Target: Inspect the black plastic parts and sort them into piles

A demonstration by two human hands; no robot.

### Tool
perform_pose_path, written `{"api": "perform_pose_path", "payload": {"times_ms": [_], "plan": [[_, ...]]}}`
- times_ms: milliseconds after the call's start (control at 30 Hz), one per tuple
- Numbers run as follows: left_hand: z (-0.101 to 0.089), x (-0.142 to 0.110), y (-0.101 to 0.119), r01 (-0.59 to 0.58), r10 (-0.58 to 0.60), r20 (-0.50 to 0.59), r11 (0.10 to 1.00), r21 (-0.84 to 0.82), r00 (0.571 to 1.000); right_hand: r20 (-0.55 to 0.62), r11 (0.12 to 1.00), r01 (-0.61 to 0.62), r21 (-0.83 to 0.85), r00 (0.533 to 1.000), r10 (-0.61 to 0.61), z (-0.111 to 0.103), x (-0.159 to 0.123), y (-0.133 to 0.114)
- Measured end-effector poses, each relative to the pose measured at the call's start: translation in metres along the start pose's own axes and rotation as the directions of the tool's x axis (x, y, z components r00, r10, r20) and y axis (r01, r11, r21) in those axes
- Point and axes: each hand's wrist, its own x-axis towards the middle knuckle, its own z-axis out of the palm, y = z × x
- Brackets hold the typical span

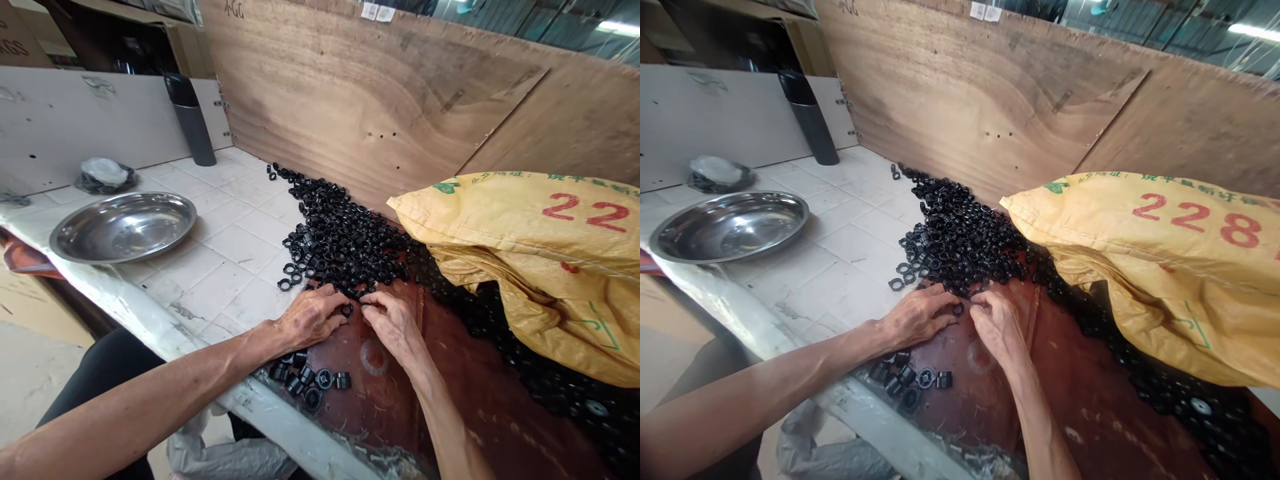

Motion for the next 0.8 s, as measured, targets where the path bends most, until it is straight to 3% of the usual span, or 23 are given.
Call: {"api": "perform_pose_path", "payload": {"times_ms": [100,233,433,500,600,800], "plan": [[0.001,0.001,0.000,0.012,-0.012,-0.019,1.000,-0.011,1.000,0.068,0.998,-0.045,0.051,0.997,0.041,0.002,-0.006,-0.014],[0.002,-0.001,-0.002,0.023,-0.025,-0.030,0.998,-0.055,0.999,0.165,0.956,-0.147,0.254,0.980,0.106,0.007,-0.012,-0.025],[-0.004,-0.004,0.004,0.052,-0.102,-0.157,0.954,-0.294,0.982,0.257,0.698,-0.337,0.632,0.941,0.221,0.011,-0.010,-0.022],[-0.007,-0.003,0.008,0.098,-0.174,-0.125,0.881,-0.463,0.977,0.251,0.651,-0.347,0.675,0.938,0.240,0.011,-0.009,-0.020],[-0.011,0.000,0.010,0.185,-0.285,-0.025,0.685,-0.705,0.958,0.204,0.646,-0.315,0.695,0.948,0.242,0.009,-0.007,-0.018],[-0.018,0.002,0.012,0.192,-0.311,0.068,0.387,-0.902,0.948,0.190,0.610,-0.264,0.747,0.964,0.186,0.008,-0.012,-0.024]]}}
